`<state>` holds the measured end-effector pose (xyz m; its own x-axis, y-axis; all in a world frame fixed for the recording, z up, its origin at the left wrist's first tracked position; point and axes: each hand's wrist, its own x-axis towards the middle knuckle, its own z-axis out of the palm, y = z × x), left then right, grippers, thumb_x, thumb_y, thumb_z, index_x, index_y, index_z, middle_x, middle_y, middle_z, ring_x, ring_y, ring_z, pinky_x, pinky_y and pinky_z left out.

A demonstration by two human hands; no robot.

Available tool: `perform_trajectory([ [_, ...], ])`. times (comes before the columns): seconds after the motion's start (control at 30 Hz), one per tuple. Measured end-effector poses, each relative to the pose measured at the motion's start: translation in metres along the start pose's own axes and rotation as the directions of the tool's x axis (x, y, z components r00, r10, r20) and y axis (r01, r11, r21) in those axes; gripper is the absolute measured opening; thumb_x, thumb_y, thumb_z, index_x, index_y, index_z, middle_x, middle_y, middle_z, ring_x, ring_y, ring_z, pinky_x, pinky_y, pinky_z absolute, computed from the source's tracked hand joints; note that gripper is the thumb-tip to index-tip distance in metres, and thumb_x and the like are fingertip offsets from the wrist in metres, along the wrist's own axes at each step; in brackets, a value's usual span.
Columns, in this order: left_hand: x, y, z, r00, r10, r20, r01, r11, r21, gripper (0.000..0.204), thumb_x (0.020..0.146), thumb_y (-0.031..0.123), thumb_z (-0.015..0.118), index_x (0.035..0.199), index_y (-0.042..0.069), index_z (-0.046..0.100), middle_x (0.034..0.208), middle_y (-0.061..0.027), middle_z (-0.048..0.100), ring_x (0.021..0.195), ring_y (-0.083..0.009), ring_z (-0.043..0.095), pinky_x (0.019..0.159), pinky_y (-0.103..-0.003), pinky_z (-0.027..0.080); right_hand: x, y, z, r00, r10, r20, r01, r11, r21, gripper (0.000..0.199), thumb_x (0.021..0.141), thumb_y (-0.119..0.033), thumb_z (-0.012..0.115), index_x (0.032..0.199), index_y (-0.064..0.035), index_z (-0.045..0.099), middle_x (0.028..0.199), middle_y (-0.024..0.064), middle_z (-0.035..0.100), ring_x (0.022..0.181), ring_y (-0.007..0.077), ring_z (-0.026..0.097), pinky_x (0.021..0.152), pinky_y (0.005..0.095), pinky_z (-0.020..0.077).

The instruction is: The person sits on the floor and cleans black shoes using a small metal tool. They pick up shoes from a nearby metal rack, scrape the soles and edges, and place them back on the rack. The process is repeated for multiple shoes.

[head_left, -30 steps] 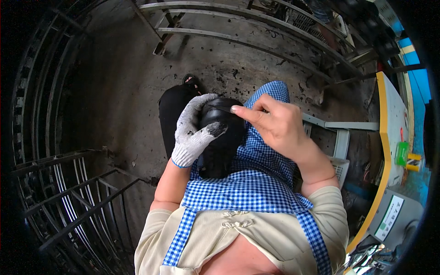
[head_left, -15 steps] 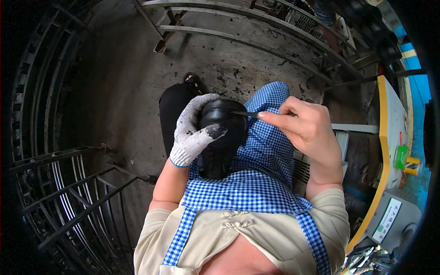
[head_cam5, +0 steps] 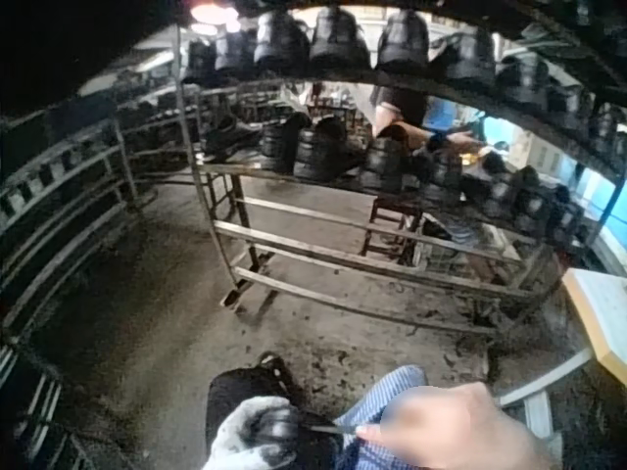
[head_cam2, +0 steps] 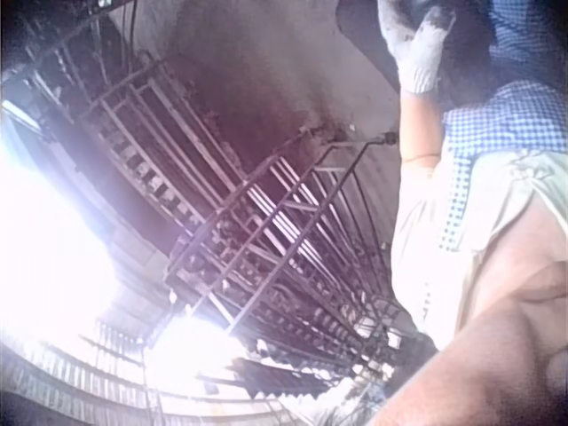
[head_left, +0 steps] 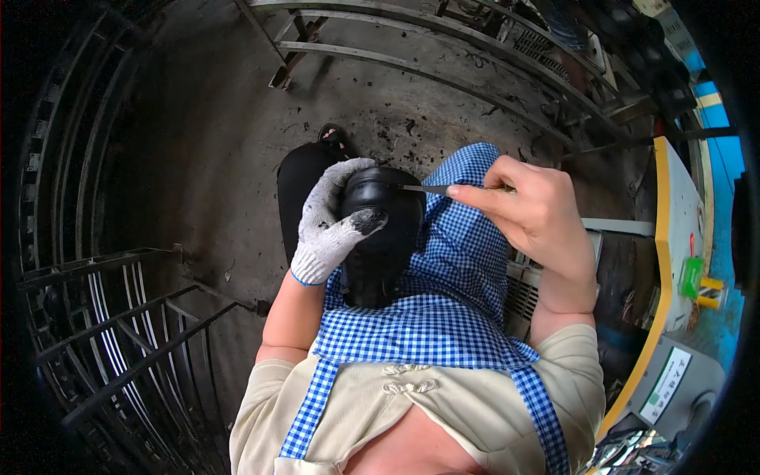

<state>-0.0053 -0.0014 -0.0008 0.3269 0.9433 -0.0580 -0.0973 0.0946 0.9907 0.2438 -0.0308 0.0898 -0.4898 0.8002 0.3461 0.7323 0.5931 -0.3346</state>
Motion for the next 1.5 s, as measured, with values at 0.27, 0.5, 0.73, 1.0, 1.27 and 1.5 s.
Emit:
perform_trajectory([
  [0.27,-0.001,-0.001,0.004,0.998,-0.062,0.014,0.062,0.998,-0.015,0.072,0.059,0.036,0.077,0.121,0.005,0.055,0.115,-0.0073,0.057,0.108,-0.02,0.053,0.097,-0.031,0.04,0.001,-0.001,-0.004,0.999,0.002,0.046,-0.001,1.0,-0.022,0.027,0.071,-0.01,0.068,0.097,-0.017,0.073,0.072,0.0043,0.055,0.057,0.0185,0.057,0.048,0.0307,0.0444],
  [0.5,-0.003,0.004,0.005,0.995,-0.098,0.004,0.098,0.995,-0.002,0.075,0.059,0.038,0.078,0.122,0.005,0.055,0.116,-0.0074,0.056,0.11,-0.0204,0.053,0.098,-0.032,0.04,0.012,-0.004,0.008,0.999,-0.031,0.022,0.031,0.999,0.016,0.029,0.069,-0.005,0.069,0.096,-0.0137,0.073,0.071,0.0051,0.055,0.055,0.0179,0.056,0.046,0.0283,0.0428],
  [0.73,-0.001,0.003,0.005,0.994,-0.106,0.009,0.106,0.994,-0.031,0.076,0.057,0.038,0.079,0.121,0.005,0.055,0.117,-0.0079,0.056,0.111,-0.0208,0.053,0.099,-0.033,0.039,0.004,0.0,-0.004,0.999,-0.012,0.046,0.011,1.0,0.028,0.03,0.069,-0.004,0.069,0.097,-0.0137,0.073,0.071,0.0051,0.054,0.055,0.0175,0.056,0.046,0.0278,0.0426],
  [1.0,-0.001,0.002,0.007,0.997,-0.078,0.03,0.078,0.997,-0.014,0.073,0.059,0.033,0.078,0.122,0.004,0.054,0.117,-0.0075,0.057,0.11,-0.0199,0.053,0.099,-0.032,0.039,0.011,-0.005,0.005,1.0,-0.005,0.005,0.005,1.0,0.029,0.027,0.07,-0.004,0.068,0.095,-0.0128,0.073,0.068,0.0055,0.054,0.053,0.0181,0.055,0.046,0.0276,0.0427],
  [1.27,0.0,0.001,0.006,0.996,-0.077,0.035,0.078,0.997,-0.028,0.072,0.06,0.031,0.077,0.122,0.004,0.054,0.116,-0.0074,0.057,0.111,-0.0198,0.053,0.099,-0.032,0.039,0.004,-0.001,-0.005,0.998,0.009,0.064,-0.009,1.0,0.009,0.027,0.072,-0.008,0.068,0.097,-0.0163,0.072,0.071,0.0041,0.054,0.057,0.0191,0.057,0.049,0.0307,0.0444],
  [1.5,0.0,0.003,0.006,0.996,-0.08,0.027,0.079,0.997,0.021,0.074,0.059,0.033,0.077,0.123,0.004,0.054,0.117,-0.0077,0.057,0.11,-0.0202,0.053,0.099,-0.032,0.039,0.01,-0.002,0.003,1.0,-0.001,0.018,0.0,0.999,0.052,0.027,0.071,-0.005,0.069,0.096,-0.0133,0.072,0.068,0.0055,0.053,0.053,0.0183,0.054,0.045,0.0284,0.0415],
])
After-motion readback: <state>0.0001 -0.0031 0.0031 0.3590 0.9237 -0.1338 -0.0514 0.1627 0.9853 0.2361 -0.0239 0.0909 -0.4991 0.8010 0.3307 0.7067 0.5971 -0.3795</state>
